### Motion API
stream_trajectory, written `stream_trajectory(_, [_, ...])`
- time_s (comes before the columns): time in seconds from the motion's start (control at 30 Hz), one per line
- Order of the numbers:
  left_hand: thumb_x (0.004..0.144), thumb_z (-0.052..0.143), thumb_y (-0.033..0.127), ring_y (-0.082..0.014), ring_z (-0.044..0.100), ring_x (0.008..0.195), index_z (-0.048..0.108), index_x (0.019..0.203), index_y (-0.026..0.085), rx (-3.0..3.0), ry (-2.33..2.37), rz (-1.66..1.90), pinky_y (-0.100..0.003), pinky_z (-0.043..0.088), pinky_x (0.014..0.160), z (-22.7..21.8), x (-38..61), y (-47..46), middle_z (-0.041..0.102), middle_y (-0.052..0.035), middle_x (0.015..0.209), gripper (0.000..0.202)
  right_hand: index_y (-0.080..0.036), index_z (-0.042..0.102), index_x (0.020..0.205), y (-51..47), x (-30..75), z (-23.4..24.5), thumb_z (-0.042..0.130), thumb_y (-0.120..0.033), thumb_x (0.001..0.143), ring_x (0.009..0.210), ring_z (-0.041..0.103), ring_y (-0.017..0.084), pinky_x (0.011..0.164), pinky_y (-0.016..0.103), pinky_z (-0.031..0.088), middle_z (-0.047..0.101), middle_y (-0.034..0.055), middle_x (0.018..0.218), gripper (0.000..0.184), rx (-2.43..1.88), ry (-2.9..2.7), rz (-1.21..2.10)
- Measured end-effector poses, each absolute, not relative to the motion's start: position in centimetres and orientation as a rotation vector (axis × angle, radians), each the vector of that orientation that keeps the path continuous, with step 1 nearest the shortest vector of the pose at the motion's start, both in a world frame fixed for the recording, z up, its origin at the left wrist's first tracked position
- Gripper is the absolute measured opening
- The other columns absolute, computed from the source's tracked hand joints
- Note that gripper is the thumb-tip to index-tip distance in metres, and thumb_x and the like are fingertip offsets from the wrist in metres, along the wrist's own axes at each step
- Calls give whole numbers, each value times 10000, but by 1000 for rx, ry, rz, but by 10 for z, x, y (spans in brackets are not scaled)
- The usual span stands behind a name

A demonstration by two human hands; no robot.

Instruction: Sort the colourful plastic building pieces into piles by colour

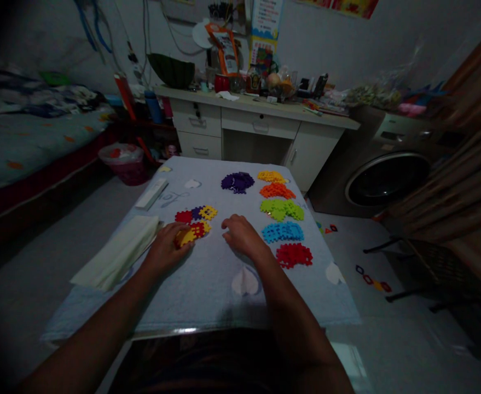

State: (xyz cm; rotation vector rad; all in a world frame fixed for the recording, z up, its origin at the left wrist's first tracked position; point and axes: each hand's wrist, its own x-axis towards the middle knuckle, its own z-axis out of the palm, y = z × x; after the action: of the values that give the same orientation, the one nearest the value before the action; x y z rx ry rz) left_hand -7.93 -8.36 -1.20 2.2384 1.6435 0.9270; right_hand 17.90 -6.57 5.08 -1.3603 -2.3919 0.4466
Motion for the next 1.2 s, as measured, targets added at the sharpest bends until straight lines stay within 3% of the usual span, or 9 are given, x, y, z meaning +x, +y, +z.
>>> stream_trajectory(0.17, [791,592,341,-297,576,1076,600,1106,190,2241,1647,899,-462,467,967,-6,-75,-85,636,-111,1138,350,-166,622,1203,-26,133,24,572,-182,889,1159,504,247,1018,391,365,609,123,1265,318,-1471,-2300,388])
stream_trajectory(0.3, [782,593,324,-297,576,1071,601,1108,179,2230,1656,893,-463,466,963,-3,-74,-85,640,-115,1142,356,-182,571,1280,-8,120,4,586,-266,888,1164,493,254,1025,400,357,603,113,1292,401,-1614,-2173,403])
stream_trajectory(0.67, [795,583,302,-285,575,1074,599,1128,180,2260,1630,906,-445,469,963,-5,-76,-84,637,-107,1150,355,-171,587,1209,-3,127,-17,636,-191,773,1082,526,237,990,381,401,639,93,1189,439,-1424,-1939,382])
stream_trajectory(1.03, [795,601,296,-284,574,1086,595,1126,198,2251,1628,933,-450,462,976,-7,-76,-84,642,-94,1151,344,-180,622,1092,0,128,-20,636,-169,741,992,572,220,945,364,459,648,82,1076,351,-1350,-1761,405])
stream_trajectory(1.2, [815,588,301,-289,566,1103,594,1134,193,2248,1608,941,-466,462,978,-7,-76,-84,642,-101,1166,336,-202,643,963,20,143,-9,641,-209,742,940,582,209,905,350,460,650,53,1000,221,-1365,-1692,359])
